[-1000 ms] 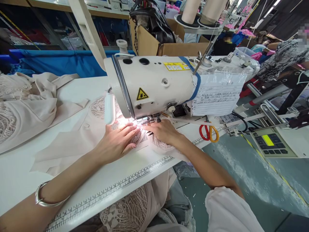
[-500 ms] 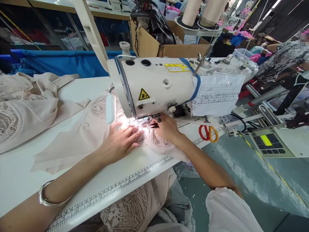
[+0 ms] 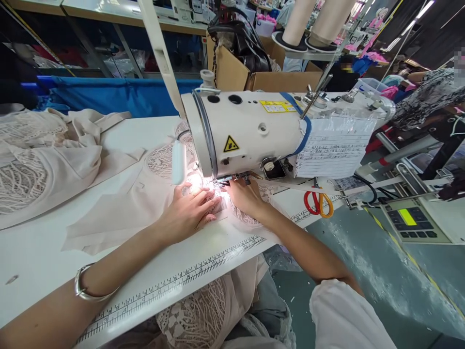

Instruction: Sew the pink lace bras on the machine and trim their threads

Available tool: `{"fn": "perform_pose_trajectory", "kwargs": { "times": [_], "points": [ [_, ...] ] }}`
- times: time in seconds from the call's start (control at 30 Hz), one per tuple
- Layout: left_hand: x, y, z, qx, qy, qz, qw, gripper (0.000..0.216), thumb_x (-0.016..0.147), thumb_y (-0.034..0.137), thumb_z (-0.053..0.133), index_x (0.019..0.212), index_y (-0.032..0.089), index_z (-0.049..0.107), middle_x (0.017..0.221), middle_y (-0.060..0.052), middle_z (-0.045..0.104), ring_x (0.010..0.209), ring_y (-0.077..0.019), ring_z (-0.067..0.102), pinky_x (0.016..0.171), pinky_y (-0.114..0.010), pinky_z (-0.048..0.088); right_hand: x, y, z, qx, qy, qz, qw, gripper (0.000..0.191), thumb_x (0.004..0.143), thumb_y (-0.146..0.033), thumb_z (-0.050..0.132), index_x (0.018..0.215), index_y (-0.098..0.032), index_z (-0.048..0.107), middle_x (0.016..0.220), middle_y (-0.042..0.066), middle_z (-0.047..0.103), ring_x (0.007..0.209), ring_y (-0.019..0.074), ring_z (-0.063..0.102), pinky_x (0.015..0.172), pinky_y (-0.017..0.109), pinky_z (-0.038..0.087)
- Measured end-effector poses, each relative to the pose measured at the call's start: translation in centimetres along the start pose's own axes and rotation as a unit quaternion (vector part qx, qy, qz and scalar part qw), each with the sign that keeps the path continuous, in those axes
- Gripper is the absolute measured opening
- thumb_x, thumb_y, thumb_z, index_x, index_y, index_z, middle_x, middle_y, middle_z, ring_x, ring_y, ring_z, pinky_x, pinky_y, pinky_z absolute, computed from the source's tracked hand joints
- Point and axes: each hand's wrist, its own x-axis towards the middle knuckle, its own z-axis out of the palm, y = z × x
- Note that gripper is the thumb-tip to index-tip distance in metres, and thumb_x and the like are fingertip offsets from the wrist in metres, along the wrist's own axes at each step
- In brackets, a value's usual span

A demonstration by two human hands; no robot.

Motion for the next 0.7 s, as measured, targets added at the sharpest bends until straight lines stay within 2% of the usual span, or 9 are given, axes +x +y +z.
{"fn": "perform_pose_trajectory", "kwargs": {
  "times": [0.2, 0.43, 0.53, 0.63, 0.7],
  "points": [
    [0.1, 0.0, -0.1, -0.002, -0.005, -0.002, 1.000, 0.032, 0.106, 0.036, 0.038, 0.117, 0.016, 0.061, 0.102, -0.009, 0.070, 0.095, -0.0260, 0.062, 0.097, -0.052, 0.027, -0.3, 0.8, 0.8, 0.016, 0.039, 0.058, 0.997, 0.027, 0.097, -0.027, 0.054, 0.117, -0.015, 0.068, 0.115, 0.017, 0.073, 0.111, 0.0328, 0.065, 0.094, 0.040, 0.049],
    [0.1, 0.1, -0.1, 0.010, -0.002, -0.001, 1.000, 0.030, 0.105, 0.036, 0.039, 0.116, 0.017, 0.061, 0.100, -0.009, 0.070, 0.091, -0.0246, 0.062, 0.097, -0.051, 0.028, -0.9, 0.6, -0.8, 0.104, -0.027, 0.091, 0.990, 0.022, 0.099, -0.029, 0.050, 0.102, -0.018, 0.068, 0.096, 0.012, 0.076, 0.087, 0.0256, 0.070, 0.074, 0.031, 0.049],
    [0.1, 0.1, -0.2, 0.014, 0.002, -0.002, 1.000, 0.028, 0.105, 0.035, 0.040, 0.116, 0.018, 0.061, 0.098, -0.008, 0.070, 0.091, -0.0242, 0.062, 0.097, -0.050, 0.028, -1.2, 0.5, -1.5, 0.142, -0.024, 0.065, 0.987, 0.021, 0.097, -0.028, 0.050, 0.094, -0.020, 0.070, 0.091, 0.009, 0.077, 0.084, 0.0233, 0.070, 0.074, 0.030, 0.048],
    [0.1, 0.0, -0.1, 0.016, -0.001, -0.002, 1.000, 0.029, 0.105, 0.036, 0.040, 0.116, 0.018, 0.061, 0.099, -0.007, 0.070, 0.090, -0.0238, 0.062, 0.099, -0.051, 0.027, -1.1, 1.1, -1.1, 0.191, 0.028, 0.031, 0.981, 0.025, 0.094, -0.022, 0.047, 0.081, -0.021, 0.069, 0.088, 0.006, 0.077, 0.082, 0.0210, 0.068, 0.079, 0.030, 0.047],
    [0.1, 0.0, -0.1, 0.017, -0.001, -0.003, 1.000, 0.030, 0.105, 0.036, 0.040, 0.116, 0.018, 0.061, 0.101, -0.007, 0.070, 0.090, -0.0232, 0.062, 0.099, -0.051, 0.027, -1.3, 1.8, -0.9, 0.224, 0.052, 0.016, 0.973, 0.027, 0.091, -0.022, 0.046, 0.072, -0.022, 0.065, 0.078, 0.005, 0.074, 0.075, 0.0196, 0.065, 0.077, 0.030, 0.047]
  ]
}}
